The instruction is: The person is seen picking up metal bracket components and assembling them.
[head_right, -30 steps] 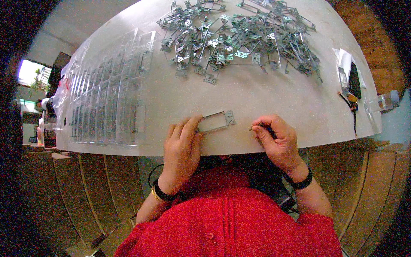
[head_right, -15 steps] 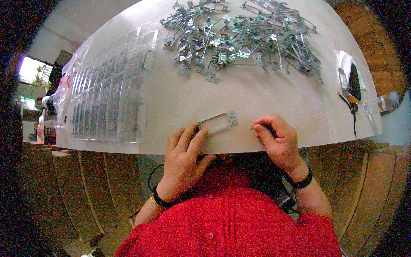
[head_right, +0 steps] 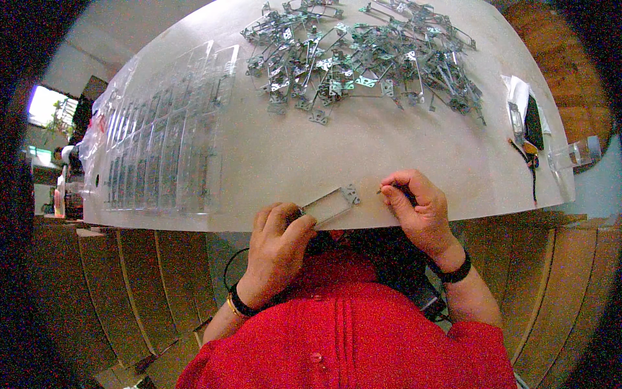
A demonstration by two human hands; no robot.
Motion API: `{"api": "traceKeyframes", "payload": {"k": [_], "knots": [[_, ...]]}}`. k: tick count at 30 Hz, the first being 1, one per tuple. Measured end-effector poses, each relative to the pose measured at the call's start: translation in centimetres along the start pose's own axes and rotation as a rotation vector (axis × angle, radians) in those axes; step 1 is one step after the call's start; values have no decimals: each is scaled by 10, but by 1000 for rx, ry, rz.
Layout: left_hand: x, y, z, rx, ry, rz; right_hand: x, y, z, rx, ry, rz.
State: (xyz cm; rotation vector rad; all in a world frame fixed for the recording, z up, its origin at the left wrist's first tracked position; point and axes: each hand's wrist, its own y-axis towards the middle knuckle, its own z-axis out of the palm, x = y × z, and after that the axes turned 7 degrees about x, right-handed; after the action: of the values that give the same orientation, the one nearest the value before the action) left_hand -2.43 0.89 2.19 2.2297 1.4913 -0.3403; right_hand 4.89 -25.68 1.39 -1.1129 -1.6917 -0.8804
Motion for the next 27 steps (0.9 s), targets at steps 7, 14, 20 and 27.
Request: {"api": "traceKeyframes", "payload": {"k": [7, 14, 20, 27], "knots": [[-3, 2, -5, 35, 29, 3, 1, 1, -1, 3, -32, -24], [-3, 1, -8, -14, -26, 0, -1, 0, 0, -3, -27, -10], [3, 11, -7, -133, -227, -126, -2, 1, -1, 7, 5, -10], [6, 26, 7, -238, -348, -241, -1, 0, 1, -8, -12, -10]]}}
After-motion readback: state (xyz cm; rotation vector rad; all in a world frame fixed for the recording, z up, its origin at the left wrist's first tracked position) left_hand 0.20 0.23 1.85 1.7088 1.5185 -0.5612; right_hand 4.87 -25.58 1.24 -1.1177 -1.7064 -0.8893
